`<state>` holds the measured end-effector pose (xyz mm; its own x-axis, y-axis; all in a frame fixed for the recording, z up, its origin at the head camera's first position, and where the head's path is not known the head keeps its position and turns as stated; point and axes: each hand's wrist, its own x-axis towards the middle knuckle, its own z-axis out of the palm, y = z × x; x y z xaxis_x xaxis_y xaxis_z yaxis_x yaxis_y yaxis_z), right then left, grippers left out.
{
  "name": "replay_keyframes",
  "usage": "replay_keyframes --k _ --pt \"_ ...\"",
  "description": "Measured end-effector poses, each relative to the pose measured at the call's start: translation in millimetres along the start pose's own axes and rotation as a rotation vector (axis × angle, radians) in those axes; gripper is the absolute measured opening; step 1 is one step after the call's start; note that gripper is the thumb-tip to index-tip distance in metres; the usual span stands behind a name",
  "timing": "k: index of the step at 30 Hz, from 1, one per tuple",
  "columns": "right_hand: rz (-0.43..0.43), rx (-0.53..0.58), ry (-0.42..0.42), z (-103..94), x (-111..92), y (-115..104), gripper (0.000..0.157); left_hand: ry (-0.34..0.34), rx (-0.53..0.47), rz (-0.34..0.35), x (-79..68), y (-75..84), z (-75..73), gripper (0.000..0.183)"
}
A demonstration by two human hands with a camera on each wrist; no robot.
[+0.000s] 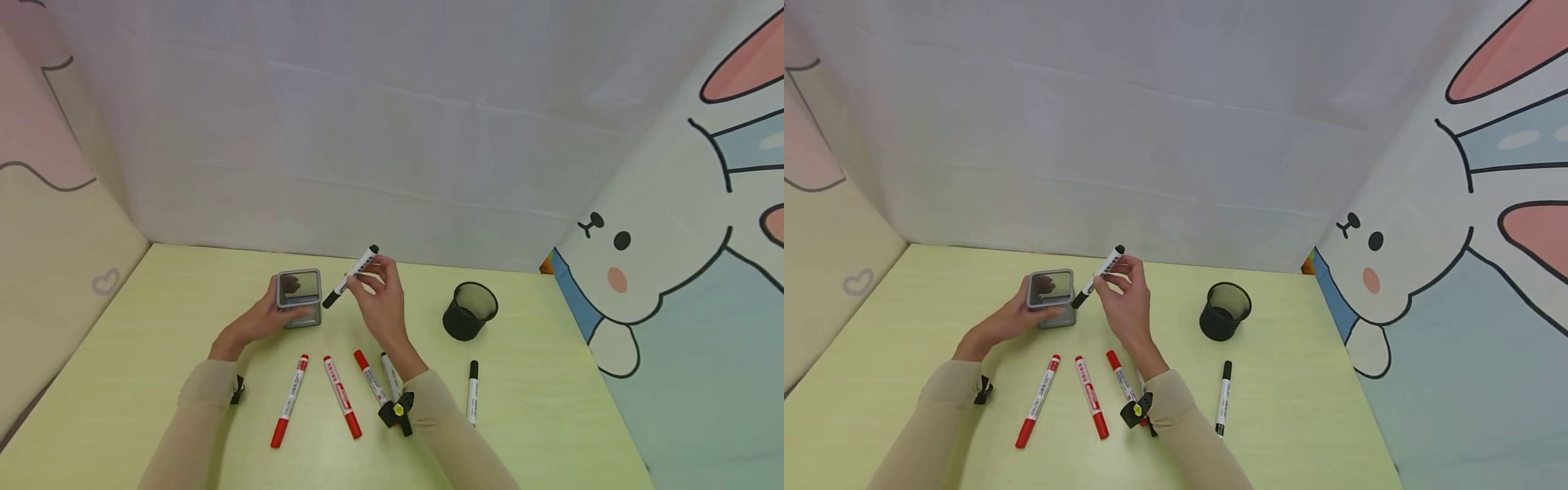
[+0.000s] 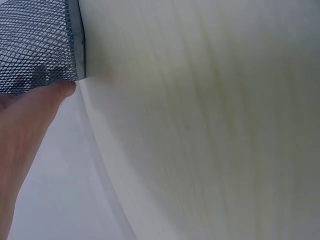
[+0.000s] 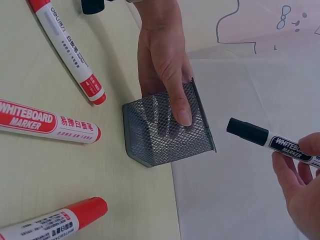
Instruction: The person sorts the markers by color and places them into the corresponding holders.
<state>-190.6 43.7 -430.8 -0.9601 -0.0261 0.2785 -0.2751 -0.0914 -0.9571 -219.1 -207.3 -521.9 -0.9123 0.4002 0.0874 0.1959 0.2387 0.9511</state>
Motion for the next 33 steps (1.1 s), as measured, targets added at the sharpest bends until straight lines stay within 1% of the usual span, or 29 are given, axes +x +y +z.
replay_keyframes --k 6,15,18,21,26,29,33 --pt "-0.029 0.03 -0.016 11.6 7 2 0.045 -0.003 -0.016 -0.002 0.5 -0.9 -1.2 0.078" --pt "-0.038 0.004 -0.035 28.6 13 7 0.043 0.007 -0.01 0.0 1.2 -3.5 -0.4 0.079" --pt "-0.031 -0.014 -0.044 33.7 12 4 0.042 0.009 -0.01 0.003 1.6 -3.6 0.3 0.078" --pt "-0.023 -0.027 -0.058 38.0 10 -5 0.04 0.01 -0.012 0.006 1.5 -3.4 1.0 0.078" --pt "-0.043 -0.053 -0.071 43.1 6 -13 0.038 0.005 -0.01 0.013 1.2 -2.9 2.0 0.076" --pt "-0.069 -0.089 -0.091 45.6 7 -1 0.04 0.009 -0.008 0.012 1.4 -3.1 2.4 0.074" --pt "-0.079 -0.125 -0.115 49.5 10 21 0.043 0.004 -0.008 0.013 1.8 -3.1 2.5 0.075"
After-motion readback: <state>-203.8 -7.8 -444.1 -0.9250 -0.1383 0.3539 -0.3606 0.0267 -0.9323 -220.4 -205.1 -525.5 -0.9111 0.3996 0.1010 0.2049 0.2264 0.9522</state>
